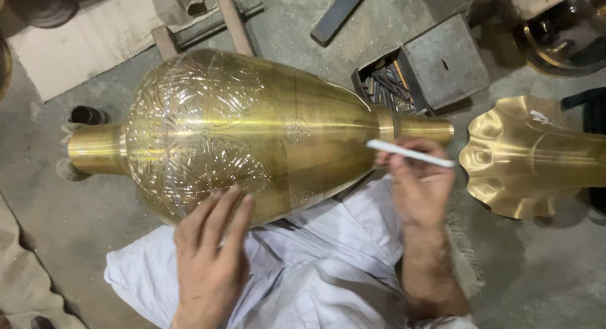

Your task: The person sits on the floor with a large engraved brass vase on a pillow on their lap. They hold a chisel against the vase surface and strike it with a wooden mallet to deepen the decorative pattern, then rotate the vase and draw guide lines on it with a marker, continuing to work on the design.

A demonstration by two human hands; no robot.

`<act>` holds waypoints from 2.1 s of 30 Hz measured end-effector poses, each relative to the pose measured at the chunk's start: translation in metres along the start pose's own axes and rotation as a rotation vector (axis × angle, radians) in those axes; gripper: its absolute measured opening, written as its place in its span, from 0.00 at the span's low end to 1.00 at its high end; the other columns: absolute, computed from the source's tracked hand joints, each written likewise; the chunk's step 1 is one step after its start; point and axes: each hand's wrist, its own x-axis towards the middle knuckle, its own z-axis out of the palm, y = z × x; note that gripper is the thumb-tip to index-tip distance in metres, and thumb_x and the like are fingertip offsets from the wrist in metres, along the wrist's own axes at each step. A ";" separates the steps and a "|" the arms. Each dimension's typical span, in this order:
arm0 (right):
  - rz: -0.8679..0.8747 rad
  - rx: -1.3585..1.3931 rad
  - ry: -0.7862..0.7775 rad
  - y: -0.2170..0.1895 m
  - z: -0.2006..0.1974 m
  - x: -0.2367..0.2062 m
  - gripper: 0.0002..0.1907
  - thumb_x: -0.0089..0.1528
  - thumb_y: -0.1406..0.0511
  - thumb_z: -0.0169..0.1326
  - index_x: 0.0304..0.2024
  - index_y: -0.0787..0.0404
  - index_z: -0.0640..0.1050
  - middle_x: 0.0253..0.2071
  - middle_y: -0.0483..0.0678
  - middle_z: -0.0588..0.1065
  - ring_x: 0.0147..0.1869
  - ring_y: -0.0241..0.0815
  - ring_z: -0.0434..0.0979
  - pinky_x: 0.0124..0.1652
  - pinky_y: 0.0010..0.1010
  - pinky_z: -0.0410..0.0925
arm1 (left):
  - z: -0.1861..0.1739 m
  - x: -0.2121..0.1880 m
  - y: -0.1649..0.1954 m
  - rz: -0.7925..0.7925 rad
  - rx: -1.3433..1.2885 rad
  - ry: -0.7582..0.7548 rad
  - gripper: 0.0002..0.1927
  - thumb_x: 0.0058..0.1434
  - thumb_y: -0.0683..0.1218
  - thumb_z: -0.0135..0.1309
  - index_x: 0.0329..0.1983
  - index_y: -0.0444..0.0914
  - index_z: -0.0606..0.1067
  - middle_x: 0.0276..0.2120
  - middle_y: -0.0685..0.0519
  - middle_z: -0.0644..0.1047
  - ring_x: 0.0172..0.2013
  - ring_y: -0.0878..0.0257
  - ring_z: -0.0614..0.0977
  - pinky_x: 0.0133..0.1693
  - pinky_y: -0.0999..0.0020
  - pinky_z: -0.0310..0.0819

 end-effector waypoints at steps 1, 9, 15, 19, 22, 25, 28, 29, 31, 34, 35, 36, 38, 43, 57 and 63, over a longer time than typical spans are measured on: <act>0.054 0.043 -0.020 0.005 0.013 -0.004 0.10 0.66 0.78 0.57 0.50 0.68 0.75 0.48 0.56 0.78 0.48 0.46 0.82 0.51 0.39 0.77 | 0.002 0.009 0.007 0.036 0.098 -0.057 0.34 0.54 0.34 0.49 0.67 0.37 0.70 0.67 0.44 0.69 0.67 0.48 0.68 0.66 0.44 0.57; 0.095 -0.207 -0.118 0.014 0.052 -0.005 0.10 0.65 0.77 0.60 0.48 0.70 0.75 0.46 0.53 0.79 0.55 0.46 0.83 0.56 0.34 0.77 | 0.000 0.023 0.015 -0.014 0.290 -0.189 0.37 0.59 0.36 0.46 0.75 0.36 0.62 0.75 0.45 0.59 0.74 0.46 0.57 0.73 0.41 0.40; 0.055 -0.159 -0.109 0.025 0.065 0.006 0.09 0.66 0.76 0.60 0.48 0.71 0.75 0.46 0.53 0.80 0.55 0.45 0.84 0.56 0.31 0.76 | -0.004 0.023 0.010 -0.039 0.205 -0.248 0.41 0.52 0.35 0.46 0.74 0.36 0.61 0.75 0.45 0.57 0.74 0.45 0.55 0.72 0.39 0.38; 0.023 -0.215 -0.067 0.028 0.070 0.012 0.10 0.66 0.76 0.62 0.48 0.72 0.77 0.47 0.51 0.79 0.52 0.39 0.81 0.54 0.27 0.75 | -0.008 0.025 0.009 -0.054 0.172 -0.248 0.43 0.50 0.32 0.47 0.74 0.37 0.61 0.75 0.47 0.57 0.75 0.46 0.54 0.73 0.41 0.37; 0.043 -0.244 -0.048 0.027 0.071 0.014 0.11 0.64 0.75 0.64 0.47 0.71 0.78 0.46 0.51 0.79 0.49 0.36 0.80 0.50 0.25 0.75 | -0.007 0.025 0.010 -0.063 0.171 -0.246 0.43 0.51 0.31 0.47 0.74 0.38 0.61 0.76 0.48 0.57 0.75 0.48 0.53 0.73 0.42 0.36; 0.037 -0.265 -0.051 0.026 0.072 0.015 0.11 0.63 0.74 0.65 0.47 0.71 0.79 0.45 0.50 0.80 0.48 0.35 0.81 0.51 0.24 0.75 | -0.006 0.024 0.009 -0.070 0.181 -0.254 0.43 0.51 0.31 0.46 0.75 0.39 0.61 0.76 0.48 0.57 0.76 0.48 0.52 0.73 0.42 0.36; 0.048 -0.270 -0.044 0.026 0.073 0.016 0.11 0.63 0.74 0.66 0.46 0.70 0.80 0.44 0.49 0.80 0.47 0.34 0.81 0.51 0.23 0.75 | -0.005 0.024 0.007 -0.060 0.185 -0.246 0.42 0.53 0.31 0.45 0.75 0.39 0.61 0.76 0.48 0.57 0.76 0.49 0.53 0.73 0.43 0.36; 0.045 -0.283 -0.044 0.026 0.074 0.017 0.11 0.63 0.74 0.66 0.46 0.70 0.80 0.44 0.49 0.80 0.47 0.33 0.81 0.50 0.23 0.75 | -0.005 0.024 0.007 -0.057 0.186 -0.238 0.41 0.55 0.31 0.45 0.75 0.39 0.61 0.76 0.48 0.57 0.76 0.49 0.53 0.74 0.43 0.36; 0.039 -0.308 -0.041 0.026 0.075 0.018 0.11 0.63 0.74 0.66 0.46 0.70 0.80 0.43 0.48 0.80 0.47 0.33 0.80 0.50 0.23 0.75 | -0.005 0.025 0.006 -0.059 0.180 -0.234 0.40 0.55 0.31 0.45 0.75 0.39 0.61 0.76 0.48 0.57 0.76 0.48 0.53 0.73 0.42 0.37; 0.056 -0.315 -0.023 0.027 0.075 0.018 0.11 0.62 0.74 0.67 0.46 0.70 0.80 0.42 0.48 0.81 0.46 0.33 0.81 0.49 0.23 0.75 | -0.006 0.025 0.007 -0.062 0.163 -0.237 0.40 0.55 0.32 0.45 0.75 0.38 0.61 0.76 0.47 0.57 0.76 0.48 0.53 0.73 0.40 0.37; 0.060 -0.302 -0.024 0.027 0.075 0.018 0.11 0.62 0.74 0.66 0.46 0.70 0.80 0.42 0.48 0.81 0.46 0.32 0.81 0.49 0.23 0.75 | -0.007 0.025 0.007 -0.064 0.158 -0.239 0.40 0.55 0.32 0.45 0.75 0.38 0.60 0.76 0.47 0.57 0.76 0.48 0.53 0.73 0.40 0.37; 0.063 -0.290 -0.027 0.027 0.075 0.018 0.11 0.62 0.74 0.66 0.46 0.70 0.80 0.42 0.48 0.80 0.46 0.32 0.81 0.49 0.23 0.75 | -0.007 0.025 0.007 -0.065 0.157 -0.241 0.41 0.54 0.31 0.45 0.75 0.38 0.61 0.76 0.47 0.57 0.76 0.47 0.53 0.73 0.39 0.37; 0.064 -0.267 -0.030 0.029 0.074 0.016 0.11 0.62 0.75 0.66 0.46 0.70 0.80 0.43 0.48 0.80 0.46 0.32 0.80 0.49 0.23 0.75 | -0.007 0.026 0.007 -0.066 0.158 -0.250 0.42 0.53 0.31 0.45 0.75 0.38 0.61 0.75 0.47 0.57 0.75 0.47 0.54 0.73 0.39 0.38; 0.059 -0.321 -0.053 0.030 0.070 0.015 0.11 0.62 0.77 0.66 0.46 0.71 0.80 0.43 0.48 0.79 0.45 0.32 0.79 0.46 0.22 0.74 | -0.008 0.027 0.007 -0.068 0.160 -0.248 0.42 0.53 0.31 0.46 0.74 0.38 0.61 0.75 0.47 0.57 0.75 0.46 0.54 0.73 0.38 0.38; 0.029 -0.293 -0.108 0.025 0.072 0.015 0.10 0.63 0.77 0.64 0.46 0.72 0.78 0.44 0.52 0.80 0.48 0.36 0.81 0.49 0.25 0.77 | -0.010 0.027 0.008 -0.069 0.142 -0.246 0.43 0.51 0.29 0.46 0.75 0.38 0.61 0.76 0.47 0.56 0.76 0.47 0.54 0.73 0.38 0.37; 0.052 -0.221 -0.098 0.021 0.075 0.019 0.09 0.66 0.74 0.62 0.47 0.71 0.77 0.43 0.51 0.80 0.47 0.37 0.83 0.50 0.27 0.78 | -0.009 0.028 0.008 -0.070 0.134 -0.247 0.44 0.50 0.29 0.46 0.74 0.38 0.61 0.76 0.47 0.56 0.76 0.47 0.53 0.73 0.37 0.37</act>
